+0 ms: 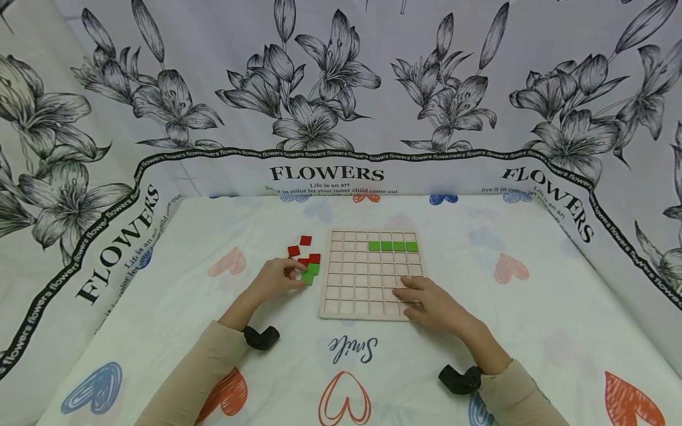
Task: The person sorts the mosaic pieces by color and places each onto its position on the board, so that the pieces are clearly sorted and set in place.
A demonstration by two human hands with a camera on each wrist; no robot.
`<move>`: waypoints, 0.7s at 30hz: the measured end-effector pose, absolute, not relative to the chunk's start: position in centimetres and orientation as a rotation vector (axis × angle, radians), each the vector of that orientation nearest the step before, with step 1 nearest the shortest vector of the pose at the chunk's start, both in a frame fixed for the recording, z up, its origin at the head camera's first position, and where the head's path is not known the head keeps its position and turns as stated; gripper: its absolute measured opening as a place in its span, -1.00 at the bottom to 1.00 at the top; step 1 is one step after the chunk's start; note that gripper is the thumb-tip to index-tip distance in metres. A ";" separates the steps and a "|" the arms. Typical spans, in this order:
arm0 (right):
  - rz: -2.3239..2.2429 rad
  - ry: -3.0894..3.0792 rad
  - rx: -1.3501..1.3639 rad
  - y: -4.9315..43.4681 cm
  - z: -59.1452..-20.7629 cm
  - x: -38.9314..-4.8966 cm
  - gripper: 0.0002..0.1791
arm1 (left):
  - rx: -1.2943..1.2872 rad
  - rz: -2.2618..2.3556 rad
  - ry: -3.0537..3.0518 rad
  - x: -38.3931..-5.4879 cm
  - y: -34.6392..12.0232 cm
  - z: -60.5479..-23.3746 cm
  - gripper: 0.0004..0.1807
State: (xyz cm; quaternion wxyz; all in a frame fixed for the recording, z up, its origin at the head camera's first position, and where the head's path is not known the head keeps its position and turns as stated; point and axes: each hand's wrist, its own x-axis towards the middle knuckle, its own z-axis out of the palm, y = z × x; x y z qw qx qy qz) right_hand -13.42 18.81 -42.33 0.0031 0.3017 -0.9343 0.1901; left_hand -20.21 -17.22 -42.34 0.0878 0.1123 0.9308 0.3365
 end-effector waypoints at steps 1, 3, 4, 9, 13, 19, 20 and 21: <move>0.598 -2.928 0.946 18.8 -42.3 -13.4 -0.57 | 0.335 0.996 2.773 -20.2 -17.3 -42.4 -0.71; 0.604 -2.925 0.945 18.8 -42.4 -13.4 -0.57 | 0.334 0.993 2.777 -20.2 -17.3 -42.3 -0.71; 0.607 -2.924 0.945 18.8 -42.4 -13.4 -0.58 | 0.332 0.993 2.779 -20.2 -17.4 -42.3 -0.71; 0.612 -2.921 0.945 18.8 -42.5 -13.4 -0.58 | 0.350 0.981 2.795 -20.1 -17.4 -42.3 -0.71; 0.607 -2.921 0.945 18.8 -42.5 -13.4 -0.58 | 0.356 0.974 2.803 -20.1 -17.4 -42.4 -0.73; 0.599 -2.923 0.942 18.7 -42.5 -13.4 -0.58 | 0.350 0.961 2.808 -20.0 -17.4 -42.4 -0.75; 0.597 -2.923 0.942 18.7 -42.4 -13.4 -0.58 | 0.349 0.961 2.809 -20.0 -17.4 -42.4 -0.75; 0.600 -2.927 0.939 18.7 -42.4 -13.4 -0.58 | 0.351 0.963 2.810 -20.0 -17.5 -42.4 -0.76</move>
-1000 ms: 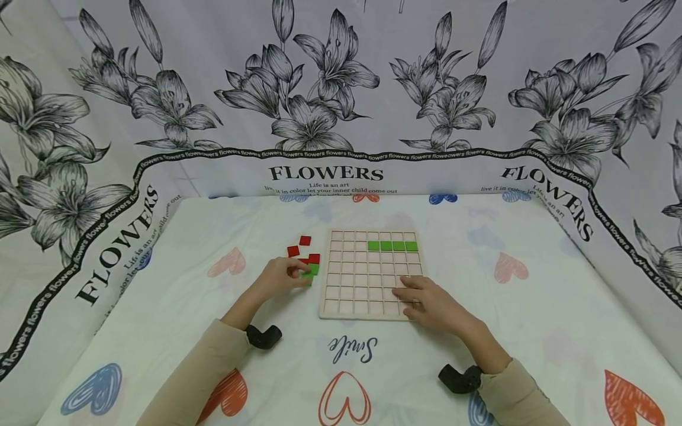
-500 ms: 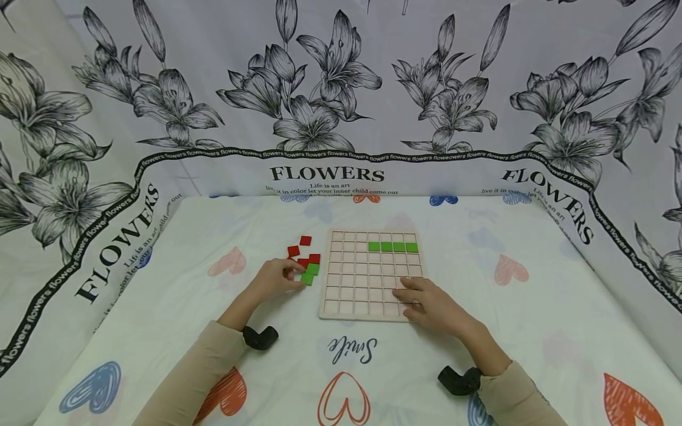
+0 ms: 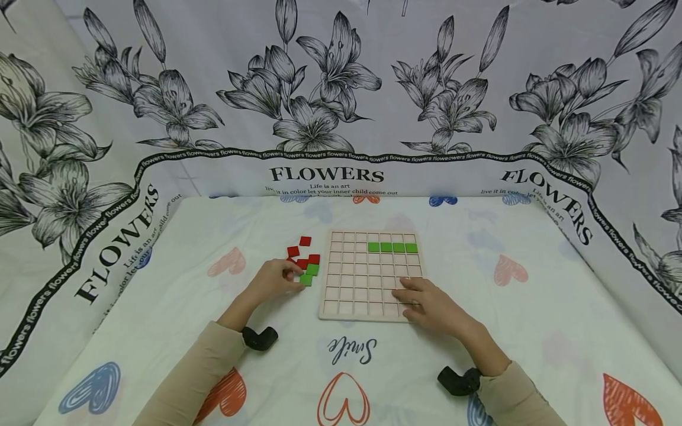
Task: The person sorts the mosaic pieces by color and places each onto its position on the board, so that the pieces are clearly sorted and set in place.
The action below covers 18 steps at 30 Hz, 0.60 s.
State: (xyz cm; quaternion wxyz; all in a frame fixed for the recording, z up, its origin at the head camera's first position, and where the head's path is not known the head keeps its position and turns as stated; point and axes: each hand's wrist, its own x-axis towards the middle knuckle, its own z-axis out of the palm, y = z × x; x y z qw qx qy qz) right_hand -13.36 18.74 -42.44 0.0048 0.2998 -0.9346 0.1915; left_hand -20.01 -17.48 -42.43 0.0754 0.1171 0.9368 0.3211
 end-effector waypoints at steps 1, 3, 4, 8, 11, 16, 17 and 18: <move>0.601 -2.931 0.937 18.7 -42.4 -13.4 -0.57 | 0.362 0.962 2.813 -20.0 -17.5 -42.4 -0.76; 0.607 -2.942 0.930 18.7 -42.3 -13.3 -0.57 | 0.380 0.956 2.822 -20.0 -17.6 -42.5 -0.77; 0.610 -2.947 0.927 18.7 -42.3 -13.3 -0.57 | 0.383 0.953 2.827 -20.0 -17.7 -42.5 -0.77; 0.615 -2.958 0.921 18.6 -42.2 -13.3 -0.57 | 0.375 0.952 2.832 -19.9 -17.8 -42.5 -0.77; 0.618 -2.957 0.924 18.7 -42.2 -13.3 -0.56 | 0.370 0.952 2.829 -19.8 -17.7 -42.5 -0.77; 0.611 -2.949 0.933 18.6 -42.2 -13.3 -0.56 | 0.371 0.938 2.829 -19.8 -17.6 -42.3 -0.75; 0.607 -2.946 0.936 18.6 -42.2 -13.3 -0.56 | 0.367 0.940 2.827 -19.7 -17.6 -42.2 -0.75; 0.606 -2.944 0.938 18.6 -42.2 -13.3 -0.56 | 0.368 0.939 2.826 -19.7 -17.6 -42.2 -0.74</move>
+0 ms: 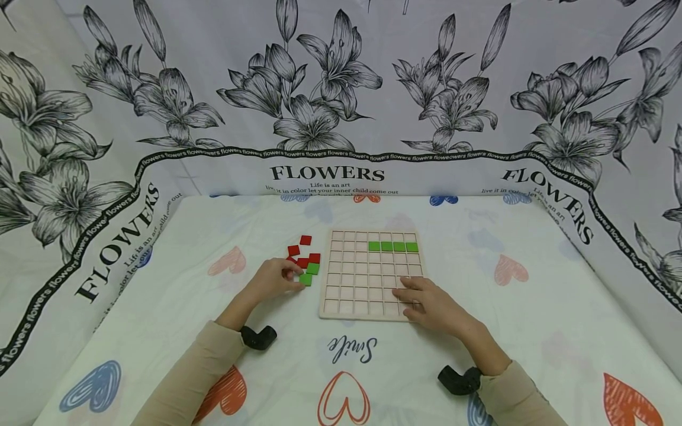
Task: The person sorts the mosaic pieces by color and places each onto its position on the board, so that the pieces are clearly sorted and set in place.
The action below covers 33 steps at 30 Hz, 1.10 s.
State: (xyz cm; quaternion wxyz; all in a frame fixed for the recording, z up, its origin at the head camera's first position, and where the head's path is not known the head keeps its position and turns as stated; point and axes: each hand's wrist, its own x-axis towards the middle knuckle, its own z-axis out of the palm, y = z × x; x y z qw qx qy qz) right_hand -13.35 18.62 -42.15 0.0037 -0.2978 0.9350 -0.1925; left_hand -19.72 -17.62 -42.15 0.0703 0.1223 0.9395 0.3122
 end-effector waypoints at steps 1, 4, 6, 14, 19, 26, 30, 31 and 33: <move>-0.605 2.931 -0.936 18.6 -42.2 -13.3 -0.56 | 0.368 0.940 2.823 -19.7 -17.6 -42.1 -0.74; -0.609 2.932 -0.935 18.6 -42.2 -13.3 -0.56 | 0.354 0.955 2.811 -19.8 -17.6 -41.9 -0.73; -0.617 2.929 -0.929 18.7 -42.2 -13.3 -0.56 | 0.343 0.964 2.806 -19.9 -17.5 -41.8 -0.73; -0.606 2.925 -0.926 18.7 -42.2 -13.4 -0.56 | 0.338 0.974 2.804 -20.2 -17.2 -41.5 -0.74; -0.592 2.928 -0.937 18.7 -42.2 -13.5 -0.56 | 0.366 0.990 2.806 -20.5 -16.9 -41.3 -0.74; -0.598 2.928 -0.937 18.7 -42.3 -13.5 -0.56 | 0.394 1.009 2.801 -21.0 -16.2 -41.2 -0.75; -0.600 2.927 -0.937 18.7 -42.3 -13.4 -0.56 | 0.427 1.012 2.812 -21.3 -15.9 -41.1 -0.76; -0.602 2.927 -0.935 18.7 -42.2 -13.4 -0.55 | 0.437 1.013 2.816 -21.4 -15.8 -41.0 -0.76; -0.603 2.927 -0.930 18.7 -42.2 -13.4 -0.55 | 0.465 1.011 2.822 -21.5 -15.7 -40.9 -0.76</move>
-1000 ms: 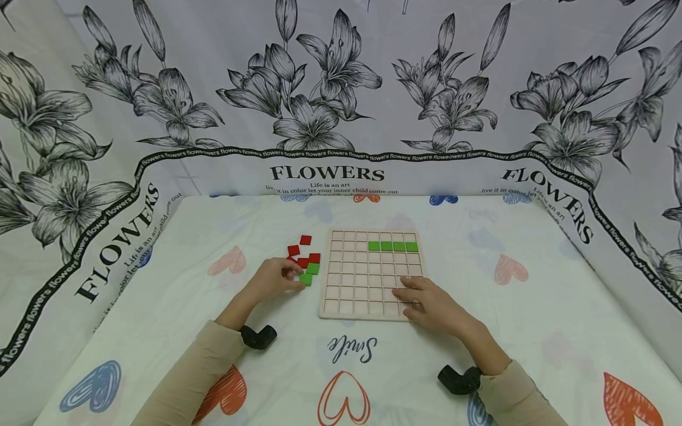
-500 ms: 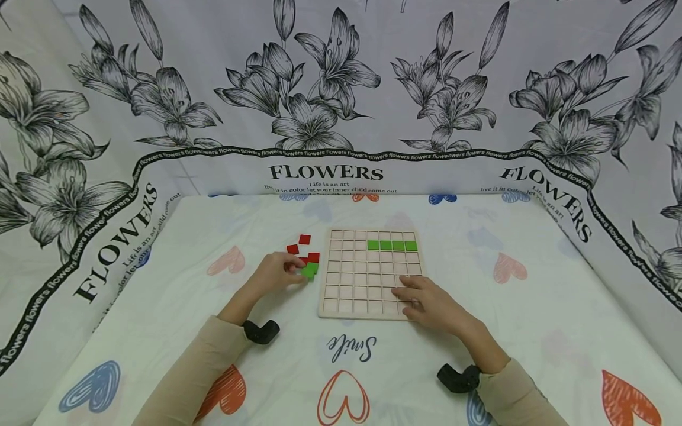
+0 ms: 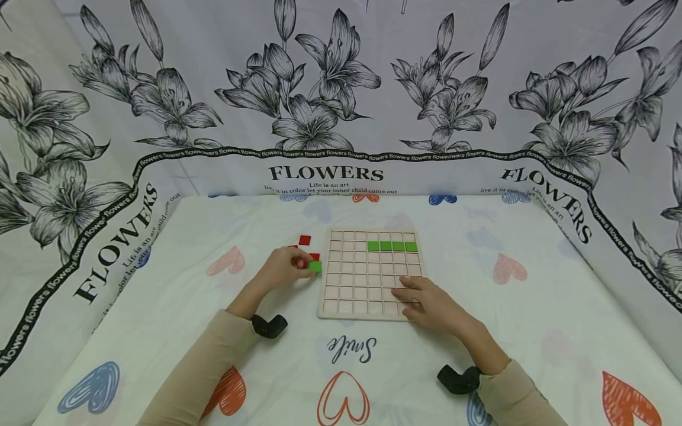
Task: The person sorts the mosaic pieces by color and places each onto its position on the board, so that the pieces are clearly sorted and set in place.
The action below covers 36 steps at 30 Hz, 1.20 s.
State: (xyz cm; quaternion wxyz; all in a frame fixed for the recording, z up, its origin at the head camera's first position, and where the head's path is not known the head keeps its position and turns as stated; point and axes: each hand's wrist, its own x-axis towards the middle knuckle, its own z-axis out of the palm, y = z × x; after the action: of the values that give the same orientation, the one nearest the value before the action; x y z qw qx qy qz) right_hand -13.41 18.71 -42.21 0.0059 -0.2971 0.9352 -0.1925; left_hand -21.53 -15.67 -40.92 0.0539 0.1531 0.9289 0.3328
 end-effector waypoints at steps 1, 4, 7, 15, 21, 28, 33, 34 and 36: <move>-0.604 2.927 -0.926 18.7 -42.2 -13.4 -0.55 | 0.464 1.014 2.824 -21.6 -15.6 -40.9 -0.76; -0.605 2.928 -0.924 18.7 -42.1 -13.4 -0.56 | 0.490 1.014 2.834 -21.7 -15.4 -40.7 -0.76; -0.609 2.926 -0.918 18.7 -42.2 -13.4 -0.56 | 0.490 1.027 2.830 -21.9 -15.1 -40.5 -0.76; -0.615 2.925 -0.914 18.6 -42.2 -13.4 -0.56 | 0.465 1.036 2.799 -22.2 -14.6 -40.2 -0.76; -0.605 2.930 -0.921 18.7 -42.3 -13.4 -0.57 | 0.479 1.049 2.788 -22.4 -14.3 -40.0 -0.75; -0.603 2.932 -0.931 18.6 -42.4 -13.4 -0.57 | 0.487 1.021 2.817 -22.8 -14.0 -39.9 -0.70; -0.593 2.942 -0.930 18.7 -42.5 -13.5 -0.57 | 0.486 1.031 2.813 -23.2 -13.6 -39.7 -0.70; -0.591 2.944 -0.930 18.7 -42.6 -13.5 -0.57 | 0.489 1.031 2.814 -23.3 -13.5 -39.7 -0.70; -0.593 2.944 -0.932 18.7 -42.6 -13.5 -0.56 | 0.480 1.033 2.810 -23.5 -13.4 -39.7 -0.71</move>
State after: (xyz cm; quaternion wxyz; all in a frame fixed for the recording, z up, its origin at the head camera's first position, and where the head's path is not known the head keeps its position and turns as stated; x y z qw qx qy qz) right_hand -13.52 18.68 -42.60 -0.0014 -0.2965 0.9362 -0.1885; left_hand -23.52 -13.39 -39.65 0.0544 0.1582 0.9253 0.3402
